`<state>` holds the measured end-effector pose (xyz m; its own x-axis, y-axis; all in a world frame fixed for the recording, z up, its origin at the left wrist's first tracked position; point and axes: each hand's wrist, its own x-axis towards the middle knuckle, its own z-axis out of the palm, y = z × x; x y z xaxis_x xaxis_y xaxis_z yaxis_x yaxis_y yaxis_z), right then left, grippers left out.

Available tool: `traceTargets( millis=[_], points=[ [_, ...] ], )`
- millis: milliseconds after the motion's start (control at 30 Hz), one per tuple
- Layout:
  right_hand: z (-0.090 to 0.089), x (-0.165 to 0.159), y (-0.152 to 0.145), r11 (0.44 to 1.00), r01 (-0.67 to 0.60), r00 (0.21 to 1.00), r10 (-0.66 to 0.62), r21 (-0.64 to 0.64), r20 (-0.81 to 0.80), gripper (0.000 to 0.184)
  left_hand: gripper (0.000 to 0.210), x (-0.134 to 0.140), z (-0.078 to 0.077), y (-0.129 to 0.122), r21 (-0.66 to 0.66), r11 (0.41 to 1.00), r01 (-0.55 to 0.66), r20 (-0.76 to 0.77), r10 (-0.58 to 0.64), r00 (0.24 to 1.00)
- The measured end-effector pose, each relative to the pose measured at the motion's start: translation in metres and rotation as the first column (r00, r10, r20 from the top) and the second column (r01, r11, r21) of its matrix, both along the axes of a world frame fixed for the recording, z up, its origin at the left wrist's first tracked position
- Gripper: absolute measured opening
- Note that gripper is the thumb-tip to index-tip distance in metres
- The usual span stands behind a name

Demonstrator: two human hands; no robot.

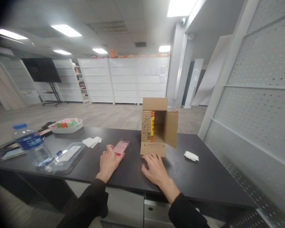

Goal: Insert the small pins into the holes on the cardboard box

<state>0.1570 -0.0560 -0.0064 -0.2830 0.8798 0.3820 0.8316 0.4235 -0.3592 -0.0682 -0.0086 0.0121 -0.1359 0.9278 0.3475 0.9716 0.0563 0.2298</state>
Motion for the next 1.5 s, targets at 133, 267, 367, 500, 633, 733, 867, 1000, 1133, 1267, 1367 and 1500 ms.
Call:
traceTargets(
  millis=[133, 267, 367, 500, 633, 733, 867, 1000, 1133, 1267, 1367, 1500],
  points=[
    [0.001, 0.001, 0.0, 1.0, -0.008, 1.0, 0.008, -0.003, 0.003, 0.025, 0.052, -0.001, -0.002, 0.002, 0.027, 1.0, 0.002, 0.034, -0.002, 0.999],
    [-0.001, 0.002, 0.003, 0.999, -0.029, 0.999, 0.029, 0.016, -0.029, 0.027, 0.061, -0.004, -0.005, -0.002, 0.055, 0.998, 0.024, 0.13, -0.031, 0.991],
    [-0.004, 0.004, 0.007, 1.0, -0.02, 0.994, 0.023, 0.023, -0.107, 0.03, 0.065, -0.006, -0.009, -0.003, 0.124, 0.992, 0.01, 0.183, -0.032, 0.983],
    [-0.007, 0.005, 0.018, 1.0, 0.002, 0.959, 0.003, 0.017, -0.283, 0.031, 0.057, -0.008, -0.013, -0.001, 0.266, 0.964, 0.001, 0.245, -0.068, 0.967],
    [-0.006, 0.006, 0.032, 0.998, 0.022, 0.864, 0.007, 0.05, -0.503, 0.03, 0.04, -0.009, -0.016, 0.0, 0.345, 0.938, 0.031, 0.247, -0.123, 0.961],
    [-0.005, 0.01, 0.044, 0.991, 0.109, 0.807, -0.042, 0.079, -0.59, 0.033, 0.029, -0.008, -0.017, 0.0, 0.387, 0.92, 0.069, 0.228, -0.168, 0.959],
    [-0.007, 0.016, 0.057, 0.97, 0.221, 0.736, -0.1, 0.098, -0.669, 0.038, 0.015, -0.007, -0.017, -0.001, 0.413, 0.902, 0.127, 0.212, -0.231, 0.95],
    [-0.013, 0.017, 0.062, 0.967, 0.24, 0.723, -0.116, 0.09, -0.681, 0.04, 0.009, -0.007, -0.016, -0.001, 0.412, 0.901, 0.137, 0.212, -0.241, 0.947],
    [-0.018, 0.018, 0.063, 0.97, 0.224, 0.749, -0.112, 0.09, -0.653, 0.039, 0.008, -0.007, -0.017, -0.001, 0.407, 0.903, 0.138, 0.225, -0.245, 0.943],
    [-0.019, 0.017, 0.063, 0.976, 0.199, 0.772, -0.102, 0.086, -0.628, 0.039, 0.008, -0.007, -0.018, 0.0, 0.418, 0.9, 0.126, 0.235, -0.241, 0.942],
    [-0.019, 0.017, 0.063, 0.978, 0.192, 0.778, -0.1, 0.083, -0.621, 0.039, 0.01, -0.007, -0.017, -0.001, 0.435, 0.892, 0.12, 0.237, -0.242, 0.941],
    [-0.019, 0.017, 0.067, 0.978, 0.18, 0.793, -0.082, 0.103, -0.604, 0.036, 0.008, -0.007, -0.017, -0.001, 0.458, 0.881, 0.115, 0.239, -0.247, 0.939]
  ],
)
